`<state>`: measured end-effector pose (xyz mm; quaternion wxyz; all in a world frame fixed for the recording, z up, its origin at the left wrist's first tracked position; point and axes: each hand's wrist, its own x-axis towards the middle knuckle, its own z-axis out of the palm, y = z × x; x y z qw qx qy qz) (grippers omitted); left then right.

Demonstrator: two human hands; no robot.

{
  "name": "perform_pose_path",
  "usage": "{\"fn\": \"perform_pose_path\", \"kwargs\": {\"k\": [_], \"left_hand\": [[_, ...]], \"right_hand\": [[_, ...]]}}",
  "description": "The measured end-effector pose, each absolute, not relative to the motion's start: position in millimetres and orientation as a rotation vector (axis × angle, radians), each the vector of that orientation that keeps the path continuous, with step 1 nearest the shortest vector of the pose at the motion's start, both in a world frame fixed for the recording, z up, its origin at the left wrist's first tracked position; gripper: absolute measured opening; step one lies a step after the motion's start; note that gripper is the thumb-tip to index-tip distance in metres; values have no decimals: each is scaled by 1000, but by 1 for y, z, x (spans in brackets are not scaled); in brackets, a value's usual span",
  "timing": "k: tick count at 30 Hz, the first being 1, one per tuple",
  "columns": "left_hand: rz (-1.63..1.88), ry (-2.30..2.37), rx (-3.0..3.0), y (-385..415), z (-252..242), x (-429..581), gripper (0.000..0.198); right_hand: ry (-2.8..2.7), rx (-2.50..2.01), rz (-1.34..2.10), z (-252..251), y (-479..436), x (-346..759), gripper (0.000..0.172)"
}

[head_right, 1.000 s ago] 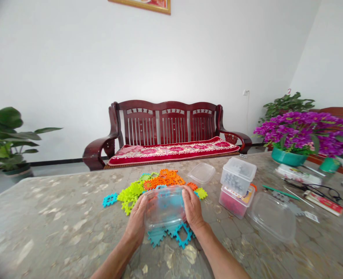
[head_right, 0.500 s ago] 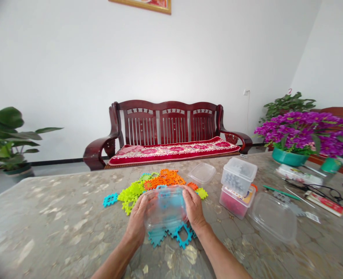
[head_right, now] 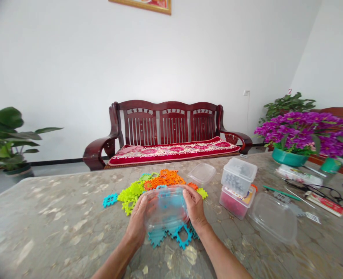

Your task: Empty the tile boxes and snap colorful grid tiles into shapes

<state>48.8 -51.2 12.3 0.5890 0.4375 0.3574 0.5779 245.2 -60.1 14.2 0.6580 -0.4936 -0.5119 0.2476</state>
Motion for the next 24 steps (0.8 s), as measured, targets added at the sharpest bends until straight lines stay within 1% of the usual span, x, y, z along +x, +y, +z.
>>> {"fn": "perform_pose_path", "kwargs": {"k": [11,19,24], "left_hand": [[1337,917,1069,-48,5,49,44],[1323,809,1060,-48,3,48,48],[1329,816,1076,-50,2,50,48]], "right_hand": [[-1118,-1152,577,10,-57,246,36],[-1104,-1076,647,11,-58,247,31],[-1096,-1094,628,11,-56,248,32]]}}
